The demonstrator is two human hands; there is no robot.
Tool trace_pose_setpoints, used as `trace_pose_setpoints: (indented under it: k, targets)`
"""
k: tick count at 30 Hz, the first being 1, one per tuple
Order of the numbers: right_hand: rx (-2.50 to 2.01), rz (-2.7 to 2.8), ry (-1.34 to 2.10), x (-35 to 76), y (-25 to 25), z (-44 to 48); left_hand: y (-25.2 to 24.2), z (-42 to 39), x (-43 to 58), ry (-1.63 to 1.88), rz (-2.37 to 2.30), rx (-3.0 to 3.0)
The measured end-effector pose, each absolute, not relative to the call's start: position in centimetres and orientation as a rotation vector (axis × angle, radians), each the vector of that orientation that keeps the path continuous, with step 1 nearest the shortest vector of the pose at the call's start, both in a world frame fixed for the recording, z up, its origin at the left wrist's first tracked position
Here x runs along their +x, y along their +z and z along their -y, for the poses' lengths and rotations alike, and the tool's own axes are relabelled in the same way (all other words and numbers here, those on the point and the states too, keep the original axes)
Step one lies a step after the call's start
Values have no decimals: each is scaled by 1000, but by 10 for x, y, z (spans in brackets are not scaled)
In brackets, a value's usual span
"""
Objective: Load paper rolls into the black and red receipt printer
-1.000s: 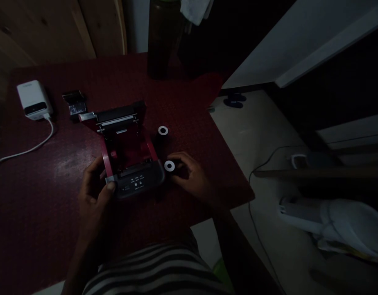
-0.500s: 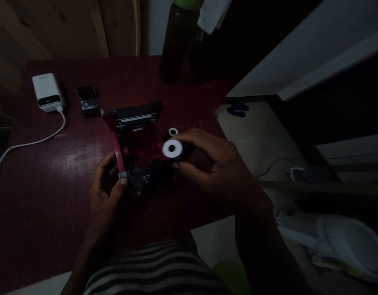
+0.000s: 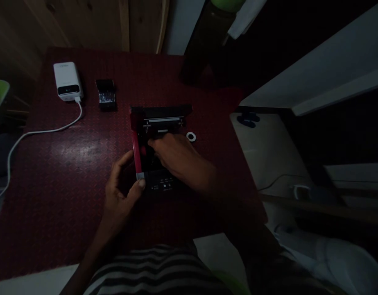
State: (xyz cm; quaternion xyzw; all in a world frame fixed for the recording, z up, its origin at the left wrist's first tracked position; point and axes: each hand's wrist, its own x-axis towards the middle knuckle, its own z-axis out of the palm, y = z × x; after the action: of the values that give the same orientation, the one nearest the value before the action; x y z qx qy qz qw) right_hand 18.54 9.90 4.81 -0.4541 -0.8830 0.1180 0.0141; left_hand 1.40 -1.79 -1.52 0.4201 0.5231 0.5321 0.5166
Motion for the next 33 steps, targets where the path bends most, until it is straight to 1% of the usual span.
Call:
trace_pose_setpoints:
  k: [5,9,12,16,19,21,24,26,29,33]
  targets:
    - [-1319,2654,485,201,45,-100,-13,17,14,1272,-1259,1006]
    - [-984,2525,725,223,58,-91,-16,16,13,1277,-1277,1020]
    - [-805,2512,798,231,61,-85,-17,16,12,1304,-1278,1038]
    - [-820,2520,687,230,51,-82,-8,18,11,1271,-1307,1049]
    - [-836,2460,535,231,44,-79,6,8,6,1278,-1393,1073]
    - [-841,2392,372,232,40,-74,16,-10,1,1354,-1475,1151]
    - [-898,2288,120,230,35,-60,29,-48,-2,1501,-1425,1340]
    - [-939,2216,2,228,30,-49,36,-71,1,1514,-1399,1401]
    - [-955,2143,-78,226,24,-33,43,-84,11,1533,-1444,1365]
    - [-964,2118,-128,229,23,-17,41,-66,20,1560,-1473,1300]
